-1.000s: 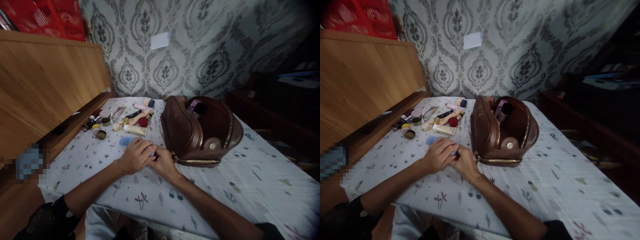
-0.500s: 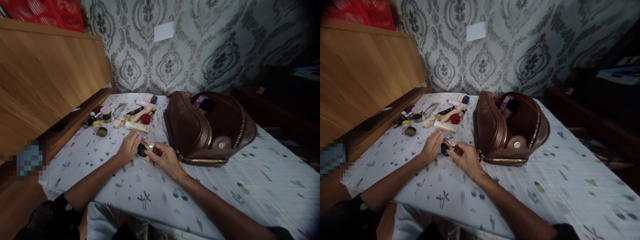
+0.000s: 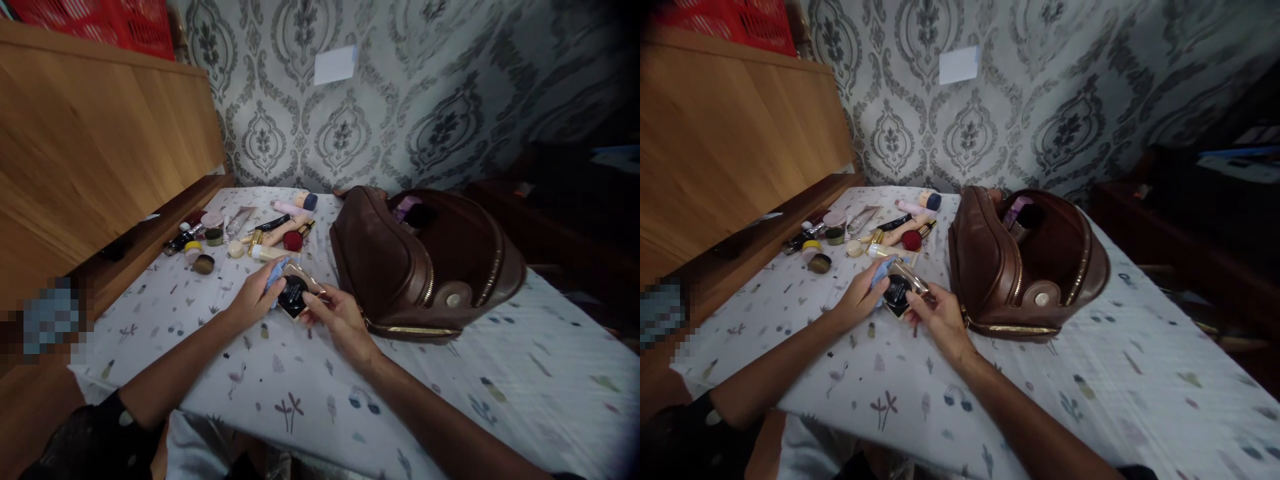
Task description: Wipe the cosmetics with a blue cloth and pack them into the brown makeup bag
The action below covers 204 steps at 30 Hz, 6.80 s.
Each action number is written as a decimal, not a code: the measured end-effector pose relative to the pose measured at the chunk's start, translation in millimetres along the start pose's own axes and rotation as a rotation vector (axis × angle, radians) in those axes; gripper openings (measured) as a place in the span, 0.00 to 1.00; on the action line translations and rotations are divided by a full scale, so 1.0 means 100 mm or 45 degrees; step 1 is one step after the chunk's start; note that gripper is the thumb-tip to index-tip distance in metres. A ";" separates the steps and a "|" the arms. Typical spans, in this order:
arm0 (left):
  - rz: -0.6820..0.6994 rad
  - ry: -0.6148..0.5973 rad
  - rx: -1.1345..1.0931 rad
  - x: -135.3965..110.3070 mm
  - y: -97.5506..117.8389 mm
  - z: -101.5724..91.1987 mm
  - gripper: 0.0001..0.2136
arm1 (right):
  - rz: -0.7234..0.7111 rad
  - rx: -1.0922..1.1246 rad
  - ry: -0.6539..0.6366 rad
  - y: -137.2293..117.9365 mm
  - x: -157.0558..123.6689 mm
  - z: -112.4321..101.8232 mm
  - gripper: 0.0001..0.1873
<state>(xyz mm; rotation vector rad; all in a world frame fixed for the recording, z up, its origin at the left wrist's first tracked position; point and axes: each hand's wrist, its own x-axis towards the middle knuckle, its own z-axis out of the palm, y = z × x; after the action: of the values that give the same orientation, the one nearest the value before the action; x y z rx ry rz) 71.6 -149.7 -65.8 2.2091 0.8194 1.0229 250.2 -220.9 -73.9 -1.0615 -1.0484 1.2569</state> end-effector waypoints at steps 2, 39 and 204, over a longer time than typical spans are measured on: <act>-0.001 0.005 0.022 0.00 0.00 -0.02 0.22 | 0.021 0.096 -0.014 0.01 0.00 0.00 0.24; -0.209 0.373 -0.247 -0.03 0.03 0.06 0.16 | 0.312 0.616 -0.109 -0.03 -0.03 0.07 0.17; -0.138 0.233 0.070 -0.03 0.34 0.08 0.13 | 0.142 0.561 -0.083 -0.09 -0.08 0.03 0.19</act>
<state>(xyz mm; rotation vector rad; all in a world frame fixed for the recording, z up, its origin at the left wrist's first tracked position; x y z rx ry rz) 86.4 -176.3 -48.1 2.1122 1.0479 1.1742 248.8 -228.6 -64.6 -0.7504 -0.7184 1.5344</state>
